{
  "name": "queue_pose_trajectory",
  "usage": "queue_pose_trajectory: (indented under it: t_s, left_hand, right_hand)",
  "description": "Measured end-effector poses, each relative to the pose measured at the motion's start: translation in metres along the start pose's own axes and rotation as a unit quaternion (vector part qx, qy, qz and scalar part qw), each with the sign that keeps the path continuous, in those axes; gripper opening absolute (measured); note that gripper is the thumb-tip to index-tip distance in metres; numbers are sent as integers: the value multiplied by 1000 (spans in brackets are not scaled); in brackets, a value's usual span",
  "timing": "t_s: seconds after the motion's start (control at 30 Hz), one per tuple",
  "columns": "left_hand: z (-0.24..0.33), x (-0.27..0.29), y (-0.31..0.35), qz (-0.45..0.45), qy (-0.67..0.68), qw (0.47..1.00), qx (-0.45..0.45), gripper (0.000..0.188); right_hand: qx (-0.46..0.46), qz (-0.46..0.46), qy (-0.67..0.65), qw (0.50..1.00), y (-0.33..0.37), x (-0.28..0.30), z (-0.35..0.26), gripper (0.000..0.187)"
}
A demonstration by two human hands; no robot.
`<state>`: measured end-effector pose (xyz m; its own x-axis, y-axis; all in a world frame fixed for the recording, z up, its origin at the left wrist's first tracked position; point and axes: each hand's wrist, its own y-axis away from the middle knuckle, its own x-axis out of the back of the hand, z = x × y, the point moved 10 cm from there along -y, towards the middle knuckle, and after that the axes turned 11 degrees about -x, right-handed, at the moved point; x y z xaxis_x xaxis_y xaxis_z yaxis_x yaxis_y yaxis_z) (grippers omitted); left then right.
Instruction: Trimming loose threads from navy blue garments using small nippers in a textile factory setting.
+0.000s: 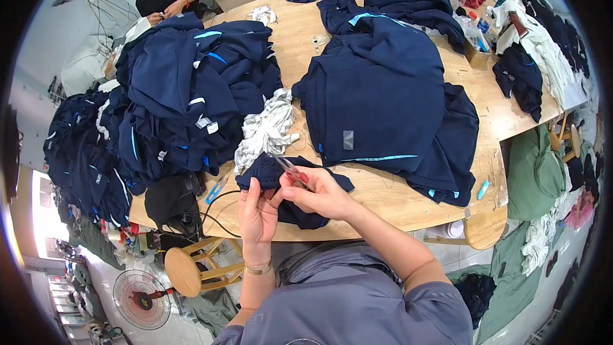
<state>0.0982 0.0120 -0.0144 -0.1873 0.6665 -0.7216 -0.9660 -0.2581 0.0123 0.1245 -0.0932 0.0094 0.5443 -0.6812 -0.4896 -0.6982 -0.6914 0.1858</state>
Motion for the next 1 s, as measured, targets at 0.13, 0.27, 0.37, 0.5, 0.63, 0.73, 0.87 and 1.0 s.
queue_pose_trajectory:
  t_s: [0.13, 0.27, 0.37, 0.5, 0.63, 0.73, 0.87, 1.0]
  left_hand:
    - [2, -4, 0, 7, 23, 1000, -6, 20]
    - [-4, -2, 1, 2, -21, 1000, -1, 21]
    - [-5, -16, 4, -39, -46, 998, -34, 18]
    - [-3, -15, 5, -13, -52, 998, -19, 18]
    - [0, -15, 5, -14, -26, 999, -25, 19]
    - [1, -11, 2, 1, -14, 999, -36, 19]
    - [-2, -11, 4, -23, -39, 998, -40, 19]
    - [-4, -18, 5, -18, -85, 994, -63, 19]
  right_hand:
    - [37, -16, -19, 999, 2, 7, -1, 13]
    - [141, 159, 203, 956, 9, 12, -28, 21]
    - [187, 184, 244, 933, 6, 9, -26, 19]
    - [46, 122, -2, 991, -7, 18, -6, 11]
    - [118, 72, -201, 970, 4, 31, -18, 9]
    - [170, 131, -57, 975, 9, 39, -22, 12]
    - [154, 192, 221, 944, 16, 22, -26, 25]
    - [202, 208, 269, 919, 8, 17, -30, 18]
